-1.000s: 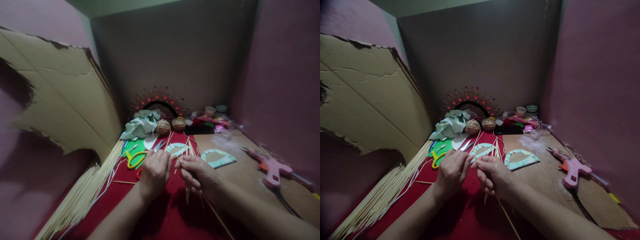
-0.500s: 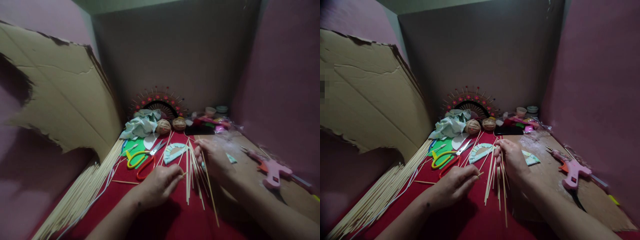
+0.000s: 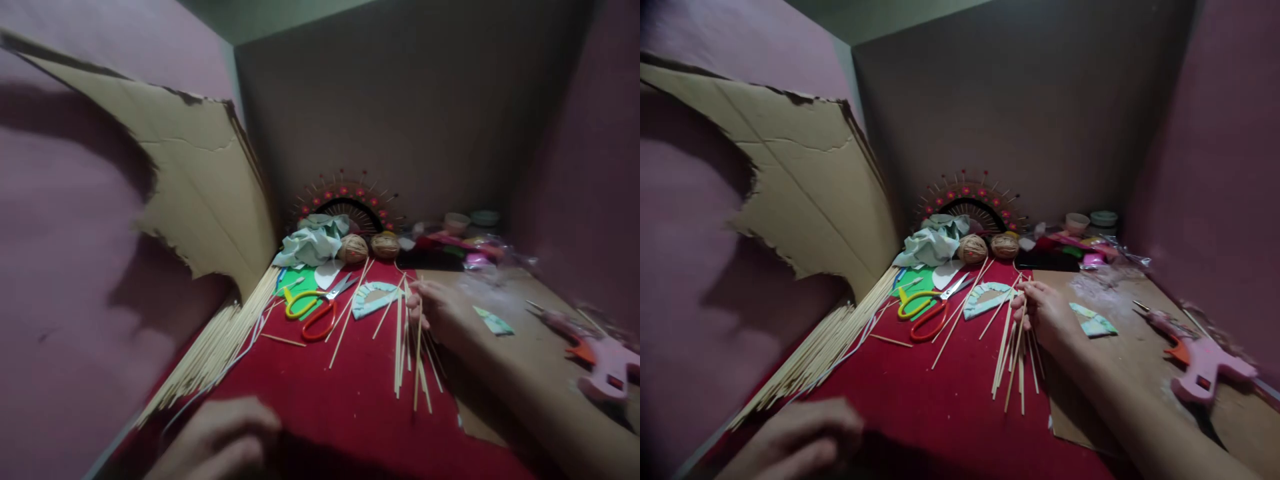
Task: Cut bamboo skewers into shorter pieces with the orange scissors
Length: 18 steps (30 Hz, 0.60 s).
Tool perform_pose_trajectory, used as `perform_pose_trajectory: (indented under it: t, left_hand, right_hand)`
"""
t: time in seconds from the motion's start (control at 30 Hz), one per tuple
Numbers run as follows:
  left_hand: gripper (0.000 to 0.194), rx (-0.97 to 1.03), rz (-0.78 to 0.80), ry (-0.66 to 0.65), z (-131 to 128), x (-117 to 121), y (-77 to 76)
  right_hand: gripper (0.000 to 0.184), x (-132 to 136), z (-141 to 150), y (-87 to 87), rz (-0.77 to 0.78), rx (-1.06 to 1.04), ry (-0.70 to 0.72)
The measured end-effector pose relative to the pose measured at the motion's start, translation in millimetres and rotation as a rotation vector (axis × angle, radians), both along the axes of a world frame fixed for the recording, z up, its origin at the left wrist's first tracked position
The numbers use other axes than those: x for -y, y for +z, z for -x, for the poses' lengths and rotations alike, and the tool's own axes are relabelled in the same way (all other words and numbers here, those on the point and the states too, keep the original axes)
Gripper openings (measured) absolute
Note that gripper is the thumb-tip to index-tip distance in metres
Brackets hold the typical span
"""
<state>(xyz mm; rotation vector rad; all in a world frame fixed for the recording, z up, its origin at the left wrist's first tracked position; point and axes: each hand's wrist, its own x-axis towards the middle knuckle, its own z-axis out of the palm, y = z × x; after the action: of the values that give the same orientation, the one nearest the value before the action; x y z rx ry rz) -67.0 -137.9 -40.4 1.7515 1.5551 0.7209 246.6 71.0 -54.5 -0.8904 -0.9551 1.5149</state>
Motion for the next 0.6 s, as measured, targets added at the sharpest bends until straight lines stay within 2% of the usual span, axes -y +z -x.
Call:
perform_pose_trajectory:
  t: [0.07,0.13,0.17,0.23,0.33,0.47,0.6]
  left_hand:
    - [0.031,-0.016,0.001,0.290,1,-12,12.0]
    - [0.031,-0.023,-0.061,0.388,-7,-36,22.0]
    - [0.031,-0.040,-0.111,0.361,-14,-50,25.8]
    - [0.030,-0.149,-0.170,0.213,-34,-81,30.9]
    - [0.023,-0.540,-0.151,0.003,-71,-121,31.7]
    - [0.016,-0.723,-0.100,0.059,-103,-158,20.6]
    - [0.013,-0.787,-0.069,0.075,-107,-174,9.2]
  right_hand:
    - [0.008,1,1,-1.6,-0.003,-0.011,0.029]
    - [0.008,3,1,-2.4,0.000,-0.020,0.059]
    - [0.008,4,1,-2.6,0.002,-0.026,0.072]
    - [0.008,5,0,-2.8,-0.003,-0.040,0.095]
    - [0.010,6,-1,-2.1,-0.019,-0.060,0.111]
    - [0.015,6,-2,0.8,-0.037,-0.089,0.132]
    - [0.018,9,-2,7.5,-0.104,-0.118,0.136]
